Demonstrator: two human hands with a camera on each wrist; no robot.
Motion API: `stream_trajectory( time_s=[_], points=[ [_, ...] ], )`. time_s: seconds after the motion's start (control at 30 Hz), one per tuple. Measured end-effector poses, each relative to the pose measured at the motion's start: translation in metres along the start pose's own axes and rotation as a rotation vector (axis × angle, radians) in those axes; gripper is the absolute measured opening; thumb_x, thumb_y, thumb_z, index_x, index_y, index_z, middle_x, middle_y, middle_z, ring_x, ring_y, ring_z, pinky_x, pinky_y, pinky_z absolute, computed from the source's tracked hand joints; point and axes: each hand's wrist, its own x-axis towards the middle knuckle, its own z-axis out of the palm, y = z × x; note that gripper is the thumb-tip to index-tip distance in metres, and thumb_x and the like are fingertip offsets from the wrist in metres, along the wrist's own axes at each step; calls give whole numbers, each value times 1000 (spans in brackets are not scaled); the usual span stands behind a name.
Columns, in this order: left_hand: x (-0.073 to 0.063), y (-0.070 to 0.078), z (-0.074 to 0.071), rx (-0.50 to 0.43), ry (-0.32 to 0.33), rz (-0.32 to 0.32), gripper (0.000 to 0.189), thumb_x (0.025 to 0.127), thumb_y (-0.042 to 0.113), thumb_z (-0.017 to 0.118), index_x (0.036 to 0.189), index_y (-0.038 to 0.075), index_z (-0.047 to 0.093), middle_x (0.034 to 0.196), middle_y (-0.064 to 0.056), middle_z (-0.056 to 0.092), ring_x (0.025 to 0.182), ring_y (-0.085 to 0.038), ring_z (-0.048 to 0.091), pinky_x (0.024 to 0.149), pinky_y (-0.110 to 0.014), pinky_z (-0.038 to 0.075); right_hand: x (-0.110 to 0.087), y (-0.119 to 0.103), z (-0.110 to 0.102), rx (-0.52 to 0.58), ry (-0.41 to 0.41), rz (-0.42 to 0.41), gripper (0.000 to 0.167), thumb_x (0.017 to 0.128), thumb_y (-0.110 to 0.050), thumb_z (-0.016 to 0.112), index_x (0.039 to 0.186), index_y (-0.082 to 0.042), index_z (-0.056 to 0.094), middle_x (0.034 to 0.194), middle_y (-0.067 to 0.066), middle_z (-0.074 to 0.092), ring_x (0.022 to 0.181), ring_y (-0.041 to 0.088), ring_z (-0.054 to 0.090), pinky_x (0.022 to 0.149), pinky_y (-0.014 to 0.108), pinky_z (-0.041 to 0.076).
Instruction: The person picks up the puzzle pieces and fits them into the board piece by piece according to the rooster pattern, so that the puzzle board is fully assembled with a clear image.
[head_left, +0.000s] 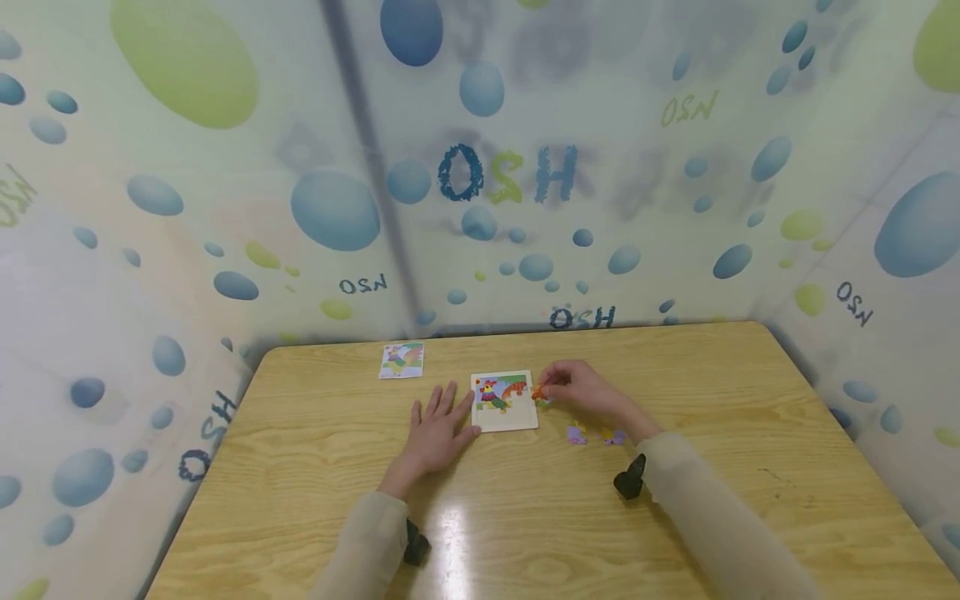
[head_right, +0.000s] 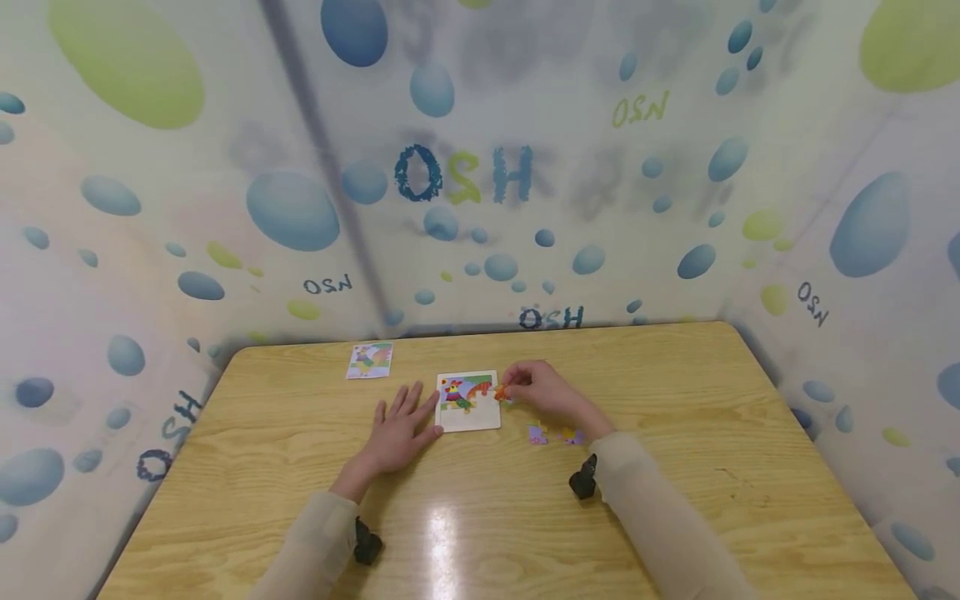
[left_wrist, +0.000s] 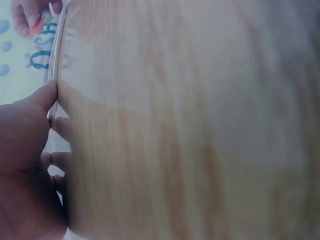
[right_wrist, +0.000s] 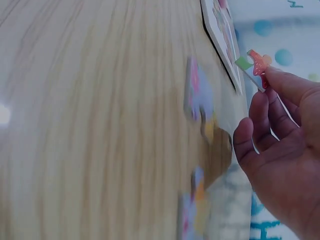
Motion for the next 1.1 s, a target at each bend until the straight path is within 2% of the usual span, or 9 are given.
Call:
stream_trajectory(
  time_s=[0.17,0.43,0.53,0.67,0.8,0.93,1.1],
  points=[
    [-1,-1,0,1,1,0,63,106,41,54,160,12,38,168,-22,15,154,-44,7,116,-71,1,12,-7,12,-27,-16,-1,8,101,-7,65,107,-3,69,98,6,67,89,20,60,82,36,49],
    [-1,-1,1,-19,17,23,62,106,38,55,158,9,39,167,-25,17,153,-48,9,115,-72,0,28,-11,27,-109,-22,20,8,101,-7,63,105,-7,70,96,1,66,87,17,58,80,35,50],
    [0,-2,2,-17,14,23,63,106,39,54,159,9,38,167,-25,16,153,-48,8,115,-72,0,32,-13,31,-153,-28,2,9,101,-6,63,105,-8,71,96,0,66,84,16,57,78,34,49],
    [0,-1,2,-12,6,8,63,106,40,54,160,11,38,168,-23,15,154,-46,7,116,-71,0,36,-13,35,-242,-33,-63,11,100,-2,63,103,-6,73,96,1,67,83,15,57,77,34,50],
    [1,0,1,-7,5,3,62,106,40,54,159,11,38,168,-23,15,154,-46,8,115,-72,1,37,-13,39,-322,-21,-92,13,99,-1,62,101,-7,74,99,2,65,91,19,57,85,40,49],
    [1,1,1,-1,4,0,62,106,40,54,159,11,38,168,-23,16,154,-46,8,116,-72,1,35,-15,42,-367,-12,-58,12,101,-4,62,102,-10,73,103,2,62,103,24,55,95,48,43],
    [1,0,1,1,3,-2,63,106,40,54,159,11,39,168,-23,16,154,-46,8,116,-71,1,33,-17,43,-382,-9,-62,11,101,-6,62,104,-11,72,104,2,61,105,27,53,95,52,41]
  ],
)
